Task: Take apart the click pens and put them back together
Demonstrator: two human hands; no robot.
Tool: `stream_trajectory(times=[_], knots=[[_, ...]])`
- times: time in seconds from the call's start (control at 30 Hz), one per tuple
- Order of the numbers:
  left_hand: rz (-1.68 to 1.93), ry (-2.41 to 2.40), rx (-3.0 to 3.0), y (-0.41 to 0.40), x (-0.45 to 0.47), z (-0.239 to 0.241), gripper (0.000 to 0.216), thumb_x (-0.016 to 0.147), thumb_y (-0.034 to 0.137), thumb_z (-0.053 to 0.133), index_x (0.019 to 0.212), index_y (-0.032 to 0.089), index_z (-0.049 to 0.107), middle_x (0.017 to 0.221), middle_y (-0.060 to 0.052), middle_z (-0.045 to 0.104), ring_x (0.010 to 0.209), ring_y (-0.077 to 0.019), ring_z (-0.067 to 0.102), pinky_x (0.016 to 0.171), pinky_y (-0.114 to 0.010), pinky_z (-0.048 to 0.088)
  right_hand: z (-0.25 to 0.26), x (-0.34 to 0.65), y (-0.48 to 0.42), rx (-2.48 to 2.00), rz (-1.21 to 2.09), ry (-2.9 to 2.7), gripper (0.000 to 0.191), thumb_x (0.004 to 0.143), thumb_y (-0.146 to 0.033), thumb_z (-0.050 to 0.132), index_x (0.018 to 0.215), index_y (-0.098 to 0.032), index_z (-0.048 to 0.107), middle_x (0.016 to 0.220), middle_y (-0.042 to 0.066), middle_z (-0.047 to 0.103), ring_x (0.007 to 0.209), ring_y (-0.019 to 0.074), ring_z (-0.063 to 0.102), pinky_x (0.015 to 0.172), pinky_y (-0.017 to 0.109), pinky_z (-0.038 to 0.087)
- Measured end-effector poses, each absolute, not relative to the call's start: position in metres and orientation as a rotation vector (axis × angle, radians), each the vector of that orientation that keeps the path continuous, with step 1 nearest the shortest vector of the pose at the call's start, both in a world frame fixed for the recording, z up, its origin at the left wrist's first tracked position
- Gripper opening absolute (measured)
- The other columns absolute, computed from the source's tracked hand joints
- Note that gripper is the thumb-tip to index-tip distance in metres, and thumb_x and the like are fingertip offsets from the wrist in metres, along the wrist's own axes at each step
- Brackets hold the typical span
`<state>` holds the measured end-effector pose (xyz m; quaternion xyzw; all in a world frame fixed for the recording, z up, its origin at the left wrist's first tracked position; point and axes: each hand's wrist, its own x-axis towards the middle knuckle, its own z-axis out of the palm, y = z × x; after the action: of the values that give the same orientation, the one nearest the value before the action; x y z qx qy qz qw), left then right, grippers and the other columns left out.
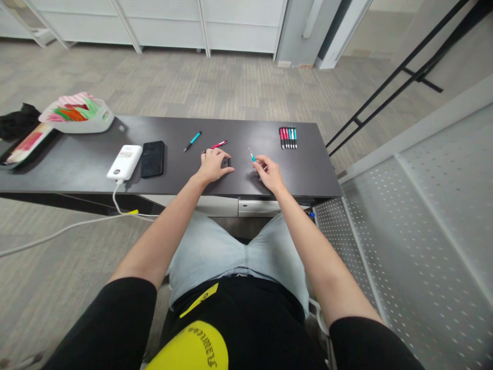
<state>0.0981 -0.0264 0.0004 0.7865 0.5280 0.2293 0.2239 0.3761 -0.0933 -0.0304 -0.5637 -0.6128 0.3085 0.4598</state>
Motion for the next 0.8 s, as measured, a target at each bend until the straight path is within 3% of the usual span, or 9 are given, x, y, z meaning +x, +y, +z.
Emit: stream_trajectory(times=[0.07, 0.13, 0.23, 0.3, 0.4, 0.8], knots=[[0.735, 1.431, 2.148, -0.029, 0.1, 0.002, 0.042, 0.082, 0.027, 0.115, 0.117, 0.032, 0.092, 0.143, -0.017, 0.086, 0.156, -0.0586, 0.065, 0.141, -0.085, 0.046, -0.03, 0.376, -0.093, -1.39, 0.763, -1.504, 0.018, 0.109, -0.055, 0.086, 0.116, -0.038, 0.087, 0.109, 0.006, 0.091, 0.093, 0.0336, 0.082, 0.089, 0.051, 0.07], [0.861, 1.377, 2.026, -0.03, 0.103, 0.005, 0.045, 0.086, 0.025, 0.111, 0.126, 0.031, 0.091, 0.132, -0.014, 0.089, 0.144, -0.0505, 0.076, 0.139, -0.078, 0.052, -0.031, 0.376, -0.093, -1.377, 0.763, -1.498, 0.02, 0.108, -0.056, 0.086, 0.116, -0.037, 0.087, 0.108, 0.006, 0.091, 0.092, 0.033, 0.082, 0.088, 0.05, 0.069], [0.987, 1.218, 1.742, -0.028, 0.106, 0.012, 0.039, 0.094, 0.03, 0.103, 0.13, 0.027, 0.091, 0.112, -0.008, 0.091, 0.105, -0.032, 0.085, 0.115, -0.055, 0.07, -0.032, 0.375, -0.092, -1.354, 0.748, -1.492, 0.02, 0.108, -0.055, 0.085, 0.115, -0.036, 0.088, 0.107, 0.007, 0.09, 0.089, 0.0326, 0.081, 0.089, 0.051, 0.069], [1.009, 1.132, 1.655, -0.027, 0.106, 0.018, 0.032, 0.095, 0.038, 0.101, 0.123, 0.026, 0.093, 0.105, -0.007, 0.092, 0.091, -0.0266, 0.084, 0.099, -0.045, 0.072, -0.032, 0.374, -0.092, -1.364, 0.734, -1.49, 0.018, 0.107, -0.053, 0.086, 0.113, -0.037, 0.087, 0.106, 0.006, 0.091, 0.089, 0.0331, 0.08, 0.089, 0.051, 0.069], [1.044, 1.109, 1.686, -0.027, 0.101, 0.029, 0.03, 0.094, 0.05, 0.101, 0.112, 0.027, 0.095, 0.105, -0.008, 0.096, 0.091, -0.0271, 0.084, 0.097, -0.044, 0.072, -0.033, 0.374, -0.091, -1.381, 0.72, -1.493, 0.017, 0.107, -0.054, 0.087, 0.11, -0.038, 0.087, 0.105, 0.006, 0.091, 0.089, 0.0341, 0.08, 0.087, 0.052, 0.07], [1.103, 1.119, 1.798, -0.032, 0.094, 0.055, 0.026, 0.094, 0.053, 0.1, 0.099, 0.029, 0.094, 0.106, -0.009, 0.096, 0.094, -0.0277, 0.085, 0.092, -0.042, 0.072, -0.033, 0.375, -0.091, -1.311, 0.723, -1.564, 0.026, 0.108, -0.064, 0.084, 0.108, -0.039, 0.089, 0.106, 0.008, 0.089, 0.084, 0.0336, 0.074, 0.086, 0.054, 0.067]])
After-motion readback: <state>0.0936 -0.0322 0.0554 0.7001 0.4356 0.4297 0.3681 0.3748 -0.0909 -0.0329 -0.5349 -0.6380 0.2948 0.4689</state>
